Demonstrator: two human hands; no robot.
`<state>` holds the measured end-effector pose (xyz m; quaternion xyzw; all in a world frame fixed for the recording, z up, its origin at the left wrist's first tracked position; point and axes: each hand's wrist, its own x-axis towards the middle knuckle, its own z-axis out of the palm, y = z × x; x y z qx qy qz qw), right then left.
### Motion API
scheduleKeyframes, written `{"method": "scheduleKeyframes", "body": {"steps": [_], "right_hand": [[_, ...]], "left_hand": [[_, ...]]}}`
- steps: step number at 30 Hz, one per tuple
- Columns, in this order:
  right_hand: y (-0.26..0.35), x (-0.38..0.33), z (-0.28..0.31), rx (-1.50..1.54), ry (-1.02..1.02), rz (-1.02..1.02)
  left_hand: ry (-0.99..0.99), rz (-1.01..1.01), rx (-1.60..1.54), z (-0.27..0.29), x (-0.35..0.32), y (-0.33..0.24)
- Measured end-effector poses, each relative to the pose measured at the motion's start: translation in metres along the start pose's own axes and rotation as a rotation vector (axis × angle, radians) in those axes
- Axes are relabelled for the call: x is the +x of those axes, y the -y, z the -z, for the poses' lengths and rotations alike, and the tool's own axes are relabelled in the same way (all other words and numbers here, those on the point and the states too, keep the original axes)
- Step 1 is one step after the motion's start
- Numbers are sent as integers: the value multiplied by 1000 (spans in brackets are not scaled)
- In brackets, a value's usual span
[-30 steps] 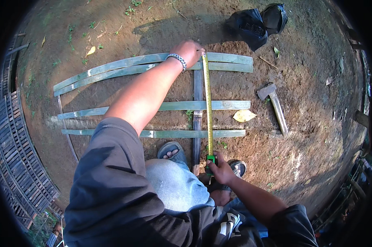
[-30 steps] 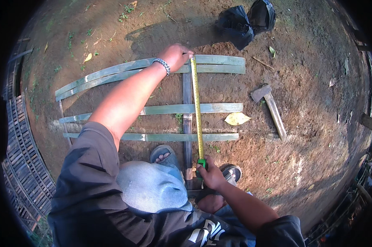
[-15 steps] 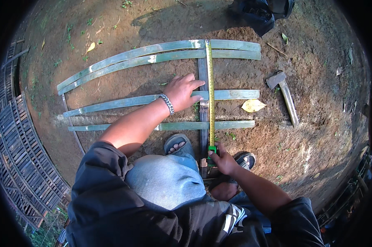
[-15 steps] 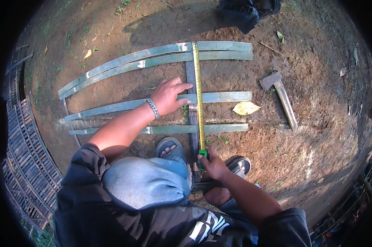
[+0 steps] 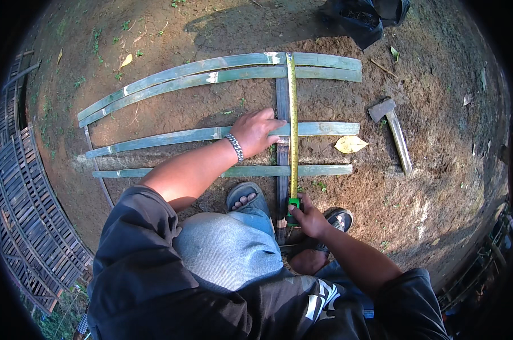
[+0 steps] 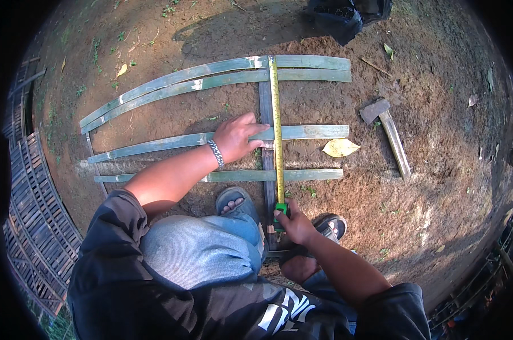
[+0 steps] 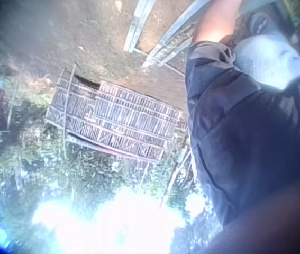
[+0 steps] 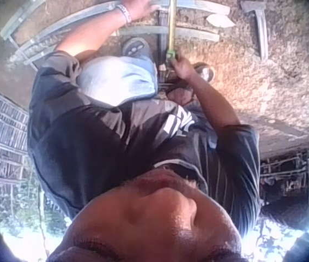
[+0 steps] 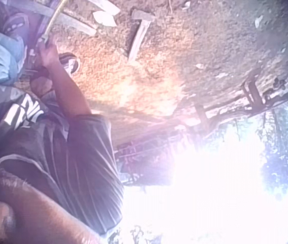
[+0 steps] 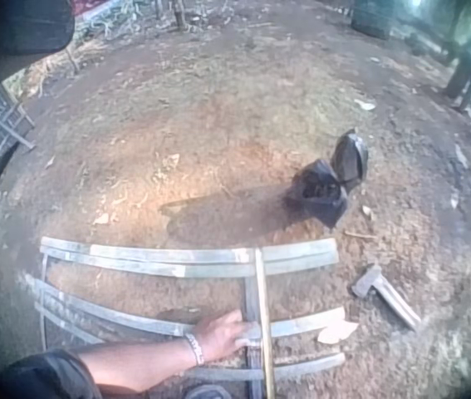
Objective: The person assembles a wooden frame on the ground using a hammer and nails. They measure the wooden slats with a tape measure, mark positions, and hammer nails to secure the pieces together. The person repeatedly measures and adjusts the frame components to ensure proper alignment.
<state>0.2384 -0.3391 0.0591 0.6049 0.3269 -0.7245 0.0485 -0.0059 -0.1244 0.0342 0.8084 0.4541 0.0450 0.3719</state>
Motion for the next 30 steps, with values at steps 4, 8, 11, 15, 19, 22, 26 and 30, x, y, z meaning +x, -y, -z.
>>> {"method": "scheduleKeyframes", "body": {"steps": [4, 8, 11, 15, 19, 22, 26, 30], "right_hand": [[0, 2, 1, -28, 4, 11], [-21, 11, -4, 31, -6, 19], [-18, 11, -4, 19, 3, 14], [-13, 9, -3, -35, -10, 18], [-13, 9, -3, -22, -7, 30], [-9, 7, -2, -9, -5, 32], [3, 2, 0, -51, -5, 13], [2, 1, 1, -89, -17, 15]], "left_hand": [[-14, -4, 23, -5, -1, 3], [-26, -27, 36, -8, 1, 2], [-20, -24, 38, -8, -1, 4], [-31, -37, 63, -10, -2, 5], [-37, -41, 59, -11, -2, 5], [-43, -49, 55, -12, -3, 6], [-29, -45, 44, -11, -3, 8], [32, -20, 17, -5, 1, 5]]}}
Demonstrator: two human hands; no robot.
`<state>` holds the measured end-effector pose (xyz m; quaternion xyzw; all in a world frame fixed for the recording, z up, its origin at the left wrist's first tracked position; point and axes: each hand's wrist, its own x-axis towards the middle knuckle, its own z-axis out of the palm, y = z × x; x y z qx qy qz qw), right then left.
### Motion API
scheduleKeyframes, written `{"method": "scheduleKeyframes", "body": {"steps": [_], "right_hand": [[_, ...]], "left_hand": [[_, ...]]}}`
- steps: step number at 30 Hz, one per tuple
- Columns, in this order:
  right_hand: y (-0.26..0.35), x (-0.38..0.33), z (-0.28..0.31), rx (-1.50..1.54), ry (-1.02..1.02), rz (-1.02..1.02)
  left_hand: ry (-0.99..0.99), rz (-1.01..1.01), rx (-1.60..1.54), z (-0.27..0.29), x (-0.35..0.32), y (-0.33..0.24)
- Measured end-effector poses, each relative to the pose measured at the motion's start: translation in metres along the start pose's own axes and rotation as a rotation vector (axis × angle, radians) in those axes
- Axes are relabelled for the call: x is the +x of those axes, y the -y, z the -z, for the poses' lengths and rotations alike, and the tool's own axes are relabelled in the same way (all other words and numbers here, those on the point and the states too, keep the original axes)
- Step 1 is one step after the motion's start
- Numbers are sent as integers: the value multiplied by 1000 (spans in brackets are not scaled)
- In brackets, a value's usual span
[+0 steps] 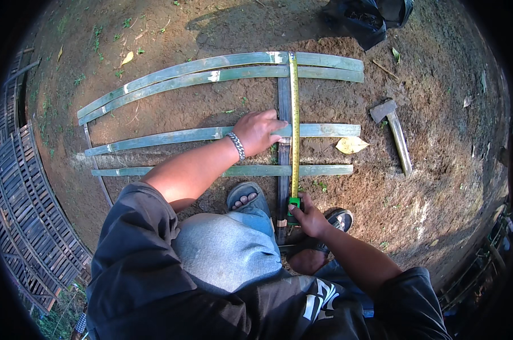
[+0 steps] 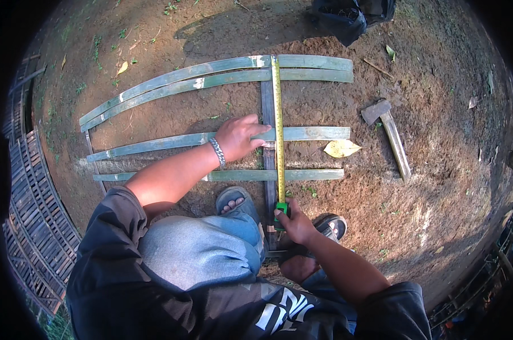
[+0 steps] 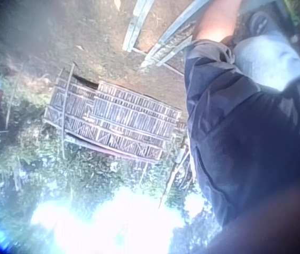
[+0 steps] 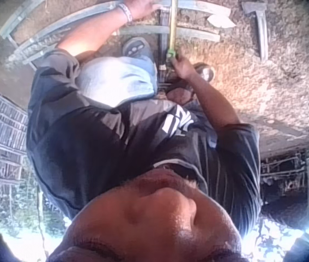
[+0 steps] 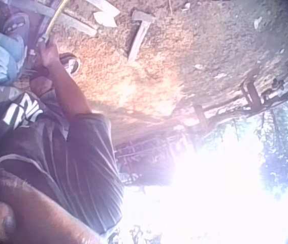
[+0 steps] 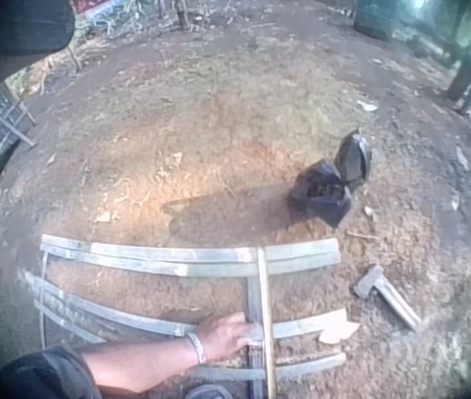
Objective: The person assembles a wooden frame on the ground using a hammer and nails. They measure the wooden slats with a tape measure, mark positions, and hammer nails to secure the pieces together. The person repeatedly measures and adjusts the frame components to ensure proper alignment.
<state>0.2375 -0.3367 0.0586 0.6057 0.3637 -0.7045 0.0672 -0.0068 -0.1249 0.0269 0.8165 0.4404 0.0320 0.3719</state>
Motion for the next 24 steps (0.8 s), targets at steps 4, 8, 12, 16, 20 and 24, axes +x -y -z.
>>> {"method": "scheduleKeyframes", "body": {"steps": [4, 8, 12, 16, 20, 24], "right_hand": [[-5, 2, -1, 4, 0, 0], [4, 0, 1, -11, 19, -12], [4, -1, 2, 0, 17, -11], [4, -1, 1, 12, 11, 2], [-7, 5, 0, 27, 26, -2], [-5, 5, 0, 3, 20, -1]], "left_hand": [[33, 32, -42, 5, 3, -3], [38, 46, -53, 4, 3, -1], [64, 66, -57, 9, 7, -4], [78, 77, -80, 10, 9, -2], [57, 57, -85, 7, 11, 1], [62, 60, -92, 9, 12, 1]]}}
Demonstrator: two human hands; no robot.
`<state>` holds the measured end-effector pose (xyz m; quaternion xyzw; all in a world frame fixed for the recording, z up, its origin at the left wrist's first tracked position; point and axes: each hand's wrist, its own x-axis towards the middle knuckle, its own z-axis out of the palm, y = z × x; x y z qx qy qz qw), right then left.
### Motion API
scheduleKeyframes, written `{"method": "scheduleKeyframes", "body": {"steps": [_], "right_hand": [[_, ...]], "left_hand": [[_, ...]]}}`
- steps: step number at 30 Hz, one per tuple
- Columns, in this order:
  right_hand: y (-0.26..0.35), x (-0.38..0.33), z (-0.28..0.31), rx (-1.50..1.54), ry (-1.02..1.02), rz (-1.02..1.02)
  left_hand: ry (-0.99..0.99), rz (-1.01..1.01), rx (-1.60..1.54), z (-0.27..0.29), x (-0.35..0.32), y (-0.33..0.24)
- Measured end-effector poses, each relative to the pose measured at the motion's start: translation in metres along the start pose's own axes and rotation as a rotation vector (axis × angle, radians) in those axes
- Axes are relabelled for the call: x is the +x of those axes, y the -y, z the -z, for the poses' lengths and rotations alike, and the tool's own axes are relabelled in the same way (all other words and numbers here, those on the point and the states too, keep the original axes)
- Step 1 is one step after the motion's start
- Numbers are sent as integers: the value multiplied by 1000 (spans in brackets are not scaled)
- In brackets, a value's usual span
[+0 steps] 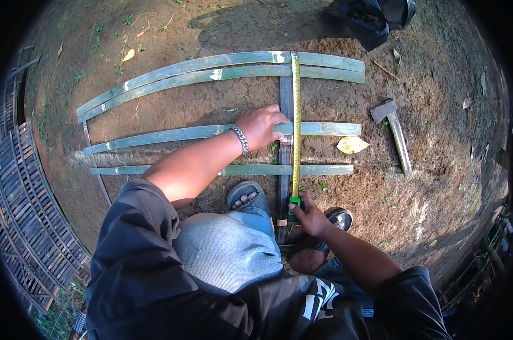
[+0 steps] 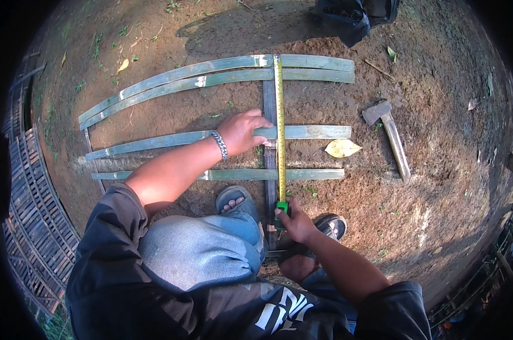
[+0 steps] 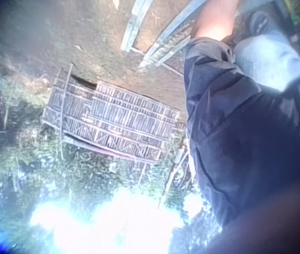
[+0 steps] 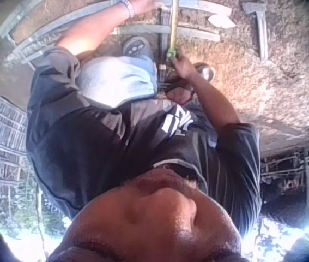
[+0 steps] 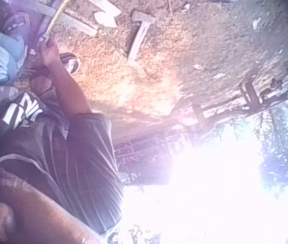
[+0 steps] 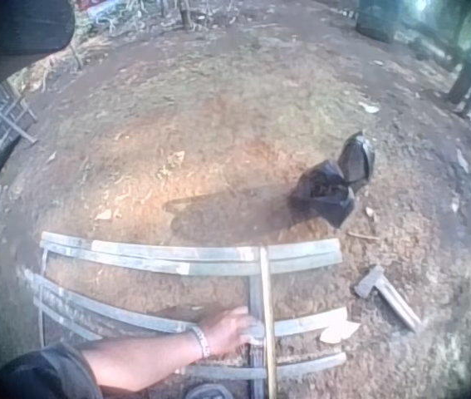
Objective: The person assembles a wooden frame on the ground using a hammer and nails. They measure the wooden slats with a tape measure, mark positions, and hammer nails to secure the pieces together. The person repeatedly measures and adjusts the frame components to ensure proper alignment.
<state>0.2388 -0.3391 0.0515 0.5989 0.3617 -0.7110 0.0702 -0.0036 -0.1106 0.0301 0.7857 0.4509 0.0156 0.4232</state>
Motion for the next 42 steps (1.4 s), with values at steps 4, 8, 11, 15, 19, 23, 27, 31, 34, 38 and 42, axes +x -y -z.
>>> {"method": "scheduleKeyframes", "body": {"steps": [4, 8, 11, 15, 19, 23, 27, 31, 34, 38, 42], "right_hand": [[-4, 1, -2, 38, 5, -4], [-4, 2, -2, 46, 13, -13], [-10, 4, -3, 65, 9, -2], [1, 0, 0, 77, 25, -16], [-3, 0, -1, 77, 5, 19], [15, -6, 3, 81, 28, -16], [11, -5, 3, 73, 25, -4], [3, -2, 0, 85, 13, 20], [-1, 0, -1, 122, 20, 27], [-9, 4, -3, 121, 13, 49], [-10, 5, -3, 103, 11, 47]], "left_hand": [[4, -10, 13, 3, 1, -1], [-4, -12, 15, 2, 2, 0], [-16, -35, 41, 2, 3, -1], [-24, -36, 64, 3, 2, -1], [-32, -43, 73, 1, 3, 0], [-21, -37, 82, 4, 2, 0], [-12, -45, 73, 4, 2, 0], [-12, -47, 85, 6, 1, -2], [0, -41, 95, 7, 1, -4], [-6, -55, 103, 7, 1, -3], [-19, -55, 108, 4, 0, -1]]}}
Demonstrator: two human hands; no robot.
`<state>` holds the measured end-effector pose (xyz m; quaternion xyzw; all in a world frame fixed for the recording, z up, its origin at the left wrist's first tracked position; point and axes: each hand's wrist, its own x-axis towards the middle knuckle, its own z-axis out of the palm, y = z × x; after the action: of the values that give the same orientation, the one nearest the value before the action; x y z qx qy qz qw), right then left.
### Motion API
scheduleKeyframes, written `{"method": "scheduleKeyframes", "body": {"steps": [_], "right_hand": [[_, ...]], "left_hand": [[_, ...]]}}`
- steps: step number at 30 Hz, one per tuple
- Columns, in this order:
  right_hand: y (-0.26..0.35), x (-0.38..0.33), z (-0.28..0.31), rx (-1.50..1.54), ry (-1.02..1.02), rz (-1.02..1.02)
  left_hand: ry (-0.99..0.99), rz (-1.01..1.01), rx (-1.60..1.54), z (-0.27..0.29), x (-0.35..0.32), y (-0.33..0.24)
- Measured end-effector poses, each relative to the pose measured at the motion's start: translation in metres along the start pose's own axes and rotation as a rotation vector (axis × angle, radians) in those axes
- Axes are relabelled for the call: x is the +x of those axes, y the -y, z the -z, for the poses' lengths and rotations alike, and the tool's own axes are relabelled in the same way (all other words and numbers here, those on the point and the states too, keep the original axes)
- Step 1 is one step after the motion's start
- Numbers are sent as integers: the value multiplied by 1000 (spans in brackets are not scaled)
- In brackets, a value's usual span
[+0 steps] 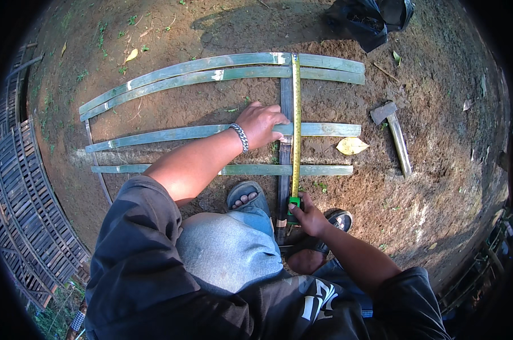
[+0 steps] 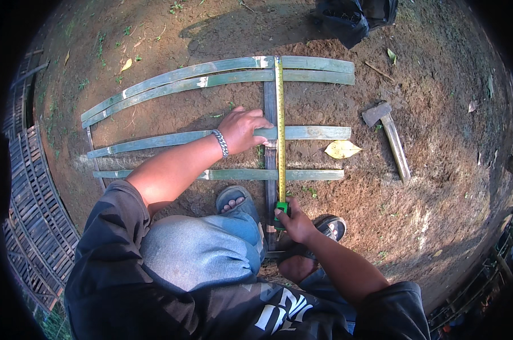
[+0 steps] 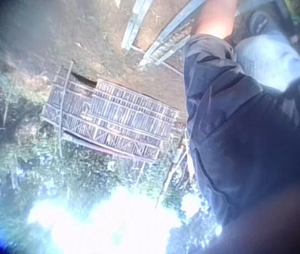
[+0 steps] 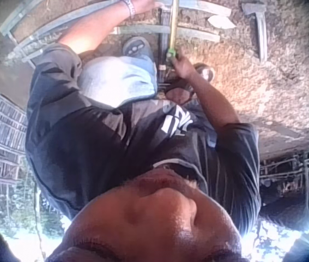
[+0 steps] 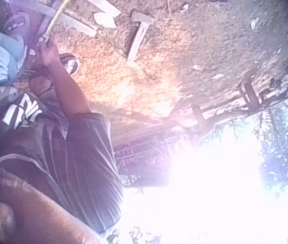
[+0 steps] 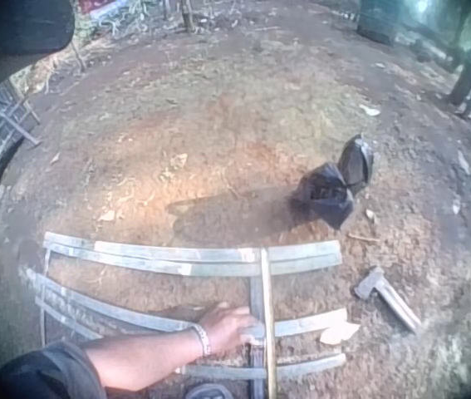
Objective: The person assembles a wooden frame on the ground using a hammer and nails. They measure the wooden slats with a tape measure, mark positions, and hammer nails to secure the pieces together. The person repeatedly measures and adjusts the frame components to ensure proper alignment.
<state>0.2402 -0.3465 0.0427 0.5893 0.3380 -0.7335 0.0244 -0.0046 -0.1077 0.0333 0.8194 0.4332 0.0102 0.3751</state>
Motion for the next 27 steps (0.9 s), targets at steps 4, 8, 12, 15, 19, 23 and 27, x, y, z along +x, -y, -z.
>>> {"method": "scheduleKeyframes", "body": {"steps": [4, 8, 12, 15, 19, 23, 27], "right_hand": [[4, -2, 1, -30, -10, 12], [17, -12, 2, 38, -13, -50], [35, -44, 12, 66, 0, 47], [29, -67, 35, 99, -133, 334], [33, -87, 101, 513, -359, 213], [24, -103, 172, 420, -670, -16], [5, -115, 228, 243, -847, -134]], "left_hand": [[-55, -46, 28, -6, -2, 4], [-34, -41, 22, -7, -5, 6], [-16, -61, 57, -9, -5, 11], [-151, -168, 65, -16, -5, 15], [-157, -186, 109, -17, -7, 17], [-153, -196, 107, -17, -6, 18], [-170, -227, 134, -21, -7, 22]]}}
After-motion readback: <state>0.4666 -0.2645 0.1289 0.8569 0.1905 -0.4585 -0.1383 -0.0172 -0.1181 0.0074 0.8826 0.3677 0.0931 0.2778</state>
